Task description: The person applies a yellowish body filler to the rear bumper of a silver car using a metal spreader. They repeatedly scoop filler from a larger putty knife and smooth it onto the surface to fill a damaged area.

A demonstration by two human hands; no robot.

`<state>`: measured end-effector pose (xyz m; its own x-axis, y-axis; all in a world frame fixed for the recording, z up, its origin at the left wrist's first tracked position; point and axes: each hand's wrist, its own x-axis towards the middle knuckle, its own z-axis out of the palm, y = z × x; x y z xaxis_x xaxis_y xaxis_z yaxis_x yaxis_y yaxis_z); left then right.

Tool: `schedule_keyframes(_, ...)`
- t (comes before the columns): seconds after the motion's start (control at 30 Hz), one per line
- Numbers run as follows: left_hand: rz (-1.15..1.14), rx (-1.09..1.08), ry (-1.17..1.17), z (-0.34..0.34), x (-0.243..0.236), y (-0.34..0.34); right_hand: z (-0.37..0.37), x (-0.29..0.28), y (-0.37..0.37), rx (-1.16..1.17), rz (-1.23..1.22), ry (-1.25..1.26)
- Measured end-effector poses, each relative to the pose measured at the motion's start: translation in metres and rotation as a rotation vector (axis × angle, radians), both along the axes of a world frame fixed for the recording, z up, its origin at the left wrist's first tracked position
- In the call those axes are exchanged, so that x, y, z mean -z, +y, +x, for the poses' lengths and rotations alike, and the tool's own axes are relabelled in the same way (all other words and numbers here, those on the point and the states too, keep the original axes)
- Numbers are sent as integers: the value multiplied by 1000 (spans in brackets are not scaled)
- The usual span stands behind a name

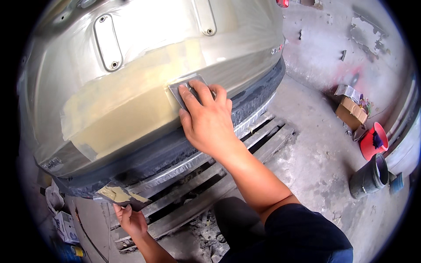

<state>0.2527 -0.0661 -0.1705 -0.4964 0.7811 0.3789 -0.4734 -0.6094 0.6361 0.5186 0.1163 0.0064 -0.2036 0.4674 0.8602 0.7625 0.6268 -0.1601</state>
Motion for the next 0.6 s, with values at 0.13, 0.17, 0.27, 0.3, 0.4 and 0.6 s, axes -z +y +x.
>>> schedule_keyframes(0.13,21,31,-3,5,-4,2,-8,-5,1,25,21,-14)
schedule_keyframes(0.17,6,19,-9,5,-3,3,-8,-5,2,26,24,-11)
schedule_keyframes(0.27,-18,0,-20,8,-2,3,-12,-5,4,23,16,-7)
schedule_keyframes(0.3,-12,9,-21,10,-2,3,-13,-6,5,20,5,-11)
schedule_keyframes(0.4,-9,18,-22,14,-3,4,-14,-4,6,18,5,-37)
schedule_keyframes(0.6,-20,11,-15,15,0,1,-11,-5,0,-2,1,-33)
